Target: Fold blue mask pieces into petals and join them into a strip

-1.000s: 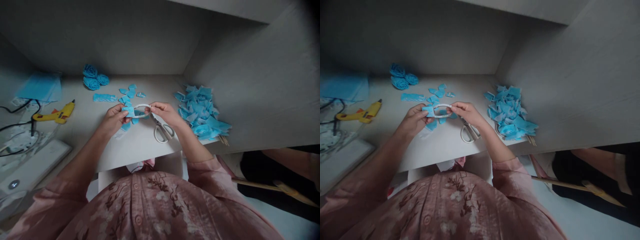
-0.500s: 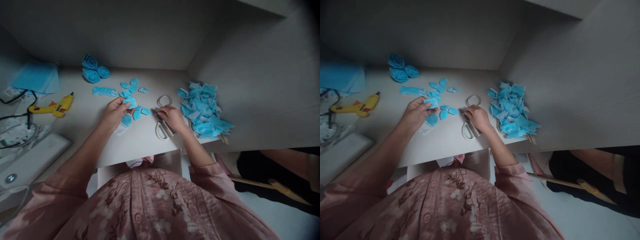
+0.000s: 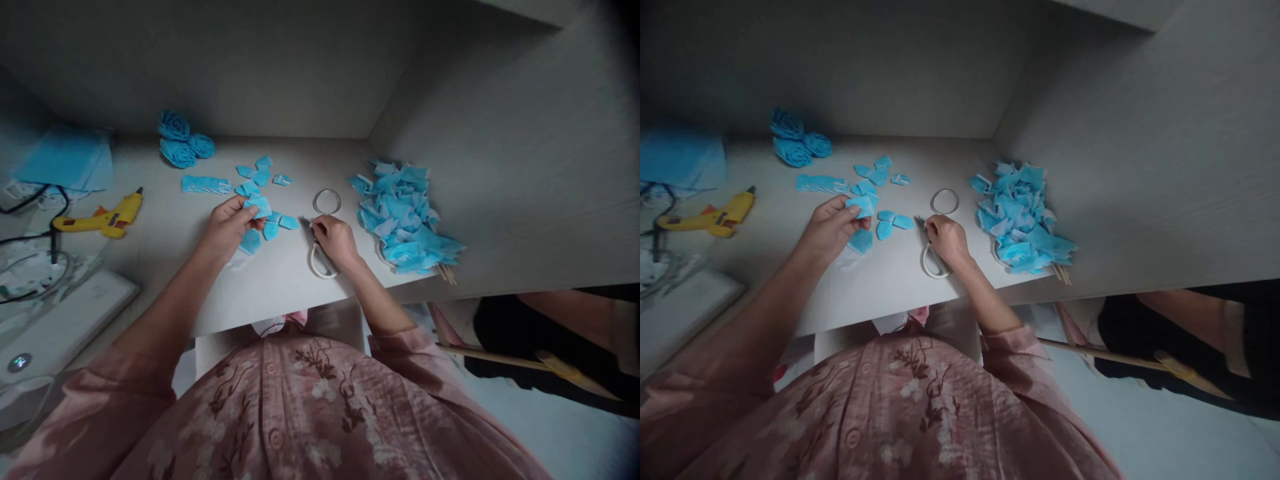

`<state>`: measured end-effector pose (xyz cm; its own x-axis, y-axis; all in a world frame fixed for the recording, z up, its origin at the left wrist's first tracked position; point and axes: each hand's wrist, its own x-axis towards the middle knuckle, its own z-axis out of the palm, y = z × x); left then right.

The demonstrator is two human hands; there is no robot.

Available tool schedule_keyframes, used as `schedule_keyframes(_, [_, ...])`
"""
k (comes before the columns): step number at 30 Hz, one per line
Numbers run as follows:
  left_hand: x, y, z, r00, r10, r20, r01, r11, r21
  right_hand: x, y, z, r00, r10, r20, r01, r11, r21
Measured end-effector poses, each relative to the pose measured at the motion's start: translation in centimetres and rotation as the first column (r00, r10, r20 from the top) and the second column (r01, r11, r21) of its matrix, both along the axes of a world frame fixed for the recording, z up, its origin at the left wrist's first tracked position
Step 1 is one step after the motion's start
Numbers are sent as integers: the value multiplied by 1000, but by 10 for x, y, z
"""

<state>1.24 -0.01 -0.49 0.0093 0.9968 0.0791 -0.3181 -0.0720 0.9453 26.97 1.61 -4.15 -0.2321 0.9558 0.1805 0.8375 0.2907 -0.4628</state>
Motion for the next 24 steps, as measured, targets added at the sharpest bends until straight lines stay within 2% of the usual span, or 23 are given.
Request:
schedule_keyframes(6, [0, 0, -1, 999, -13, -41, 12, 1000, -29, 1, 5, -10, 990, -105, -94, 103, 994, -30])
schedule_keyframes(8, [0, -1, -1, 999, -16, -44, 15, 999, -31, 1, 3, -10, 977, -130, -167, 124, 991, -44])
schedule_keyframes(10, [2, -2, -1, 999, -25, -37, 24, 999, -36, -1, -2, -5, 963, -131, -234, 136, 991, 5])
schedule_keyframes(13, [4, -3, -1, 998, -50, -47, 48, 998, -43, -10, -16, 10, 959, -16, -281, 90, 964, 250])
schedule_keyframes(16, [5, -5, -1, 995, -70, -77, 66, 997, -45, -25, -27, 25, 952, 167, -257, -26, 880, 474])
schedule_keyframes(19, [5, -4, -3, 992, -85, -94, 80, 995, -53, -40, -28, 32, 949, 252, -189, -106, 821, 561])
schedule_keyframes(24, [5, -3, -5, 990, -89, -111, 83, 995, -51, -53, -17, 30, 932, 354, -81, -232, 751, 618])
